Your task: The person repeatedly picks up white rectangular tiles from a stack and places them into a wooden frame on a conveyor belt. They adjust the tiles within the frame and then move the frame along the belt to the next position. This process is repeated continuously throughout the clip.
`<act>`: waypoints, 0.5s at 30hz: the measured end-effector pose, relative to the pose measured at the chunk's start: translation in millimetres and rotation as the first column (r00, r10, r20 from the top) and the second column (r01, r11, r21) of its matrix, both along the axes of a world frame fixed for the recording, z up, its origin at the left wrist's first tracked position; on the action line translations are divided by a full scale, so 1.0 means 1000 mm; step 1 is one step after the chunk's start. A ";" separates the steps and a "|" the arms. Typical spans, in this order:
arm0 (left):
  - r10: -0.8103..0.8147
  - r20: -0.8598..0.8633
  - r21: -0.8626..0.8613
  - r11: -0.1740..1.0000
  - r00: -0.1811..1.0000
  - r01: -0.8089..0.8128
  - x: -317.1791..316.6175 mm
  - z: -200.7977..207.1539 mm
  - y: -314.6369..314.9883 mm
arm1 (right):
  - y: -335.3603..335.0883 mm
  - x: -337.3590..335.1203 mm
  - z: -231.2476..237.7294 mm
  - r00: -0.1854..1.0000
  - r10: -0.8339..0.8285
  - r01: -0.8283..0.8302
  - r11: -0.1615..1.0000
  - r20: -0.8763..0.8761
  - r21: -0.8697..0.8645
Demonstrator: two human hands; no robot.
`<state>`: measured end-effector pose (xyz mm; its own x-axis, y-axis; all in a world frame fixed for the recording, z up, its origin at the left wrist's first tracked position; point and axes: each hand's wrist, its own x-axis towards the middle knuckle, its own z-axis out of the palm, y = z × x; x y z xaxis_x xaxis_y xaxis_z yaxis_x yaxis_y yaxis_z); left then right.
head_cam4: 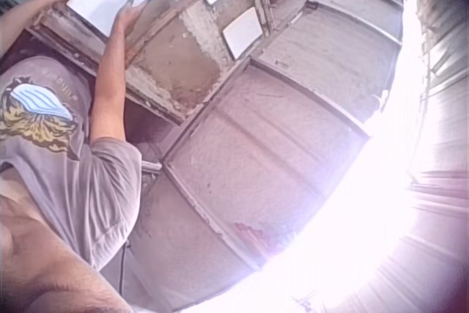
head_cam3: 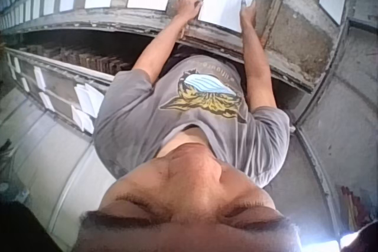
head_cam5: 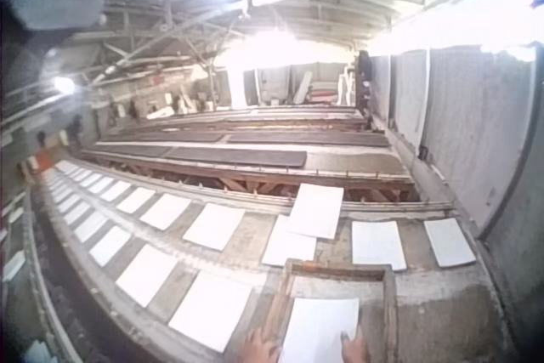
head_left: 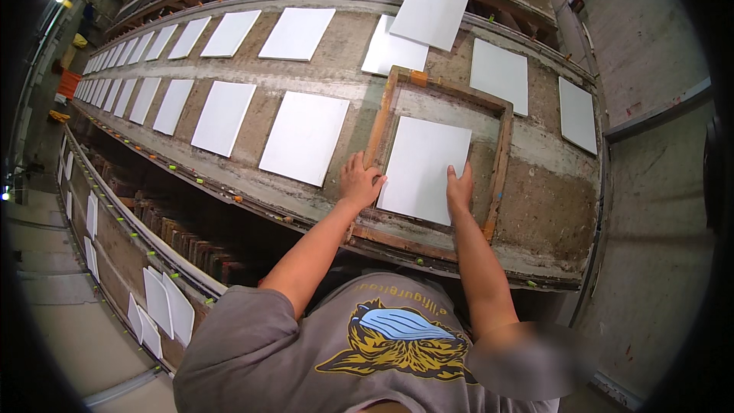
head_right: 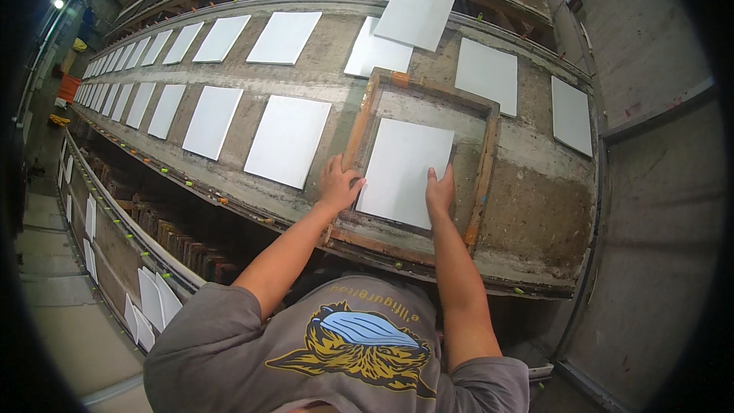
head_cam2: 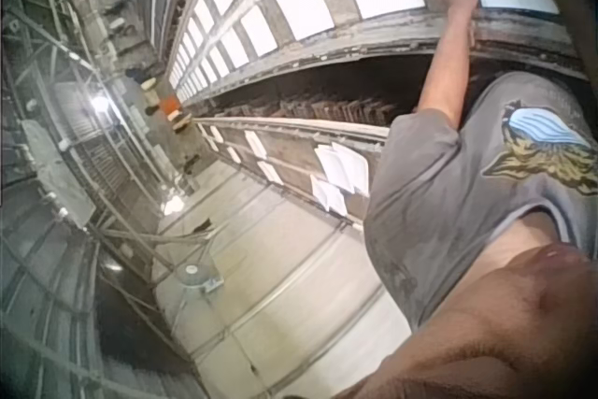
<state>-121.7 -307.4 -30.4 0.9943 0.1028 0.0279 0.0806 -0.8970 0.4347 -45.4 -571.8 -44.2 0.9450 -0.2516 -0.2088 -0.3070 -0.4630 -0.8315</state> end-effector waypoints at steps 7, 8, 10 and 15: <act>0.000 -0.049 -0.008 1.000 0.999 -0.001 0.000 0.003 0.000 | 0.001 -0.010 0.001 0.993 0.116 -0.087 0.884 0.036 -0.459; 0.000 -0.042 -0.008 1.000 0.999 0.000 0.001 0.002 0.000 | 0.000 -0.010 -0.002 0.992 0.118 -0.086 0.883 0.042 -0.461; 0.001 -0.029 -0.010 1.000 1.000 -0.002 0.003 -0.001 0.002 | -0.001 -0.010 -0.003 0.991 0.126 -0.086 0.881 0.055 -0.466; 0.011 -0.123 -0.012 1.000 0.992 -0.012 0.004 0.003 0.001 | 0.001 -0.013 0.005 0.994 0.105 -0.094 0.904 0.004 -0.417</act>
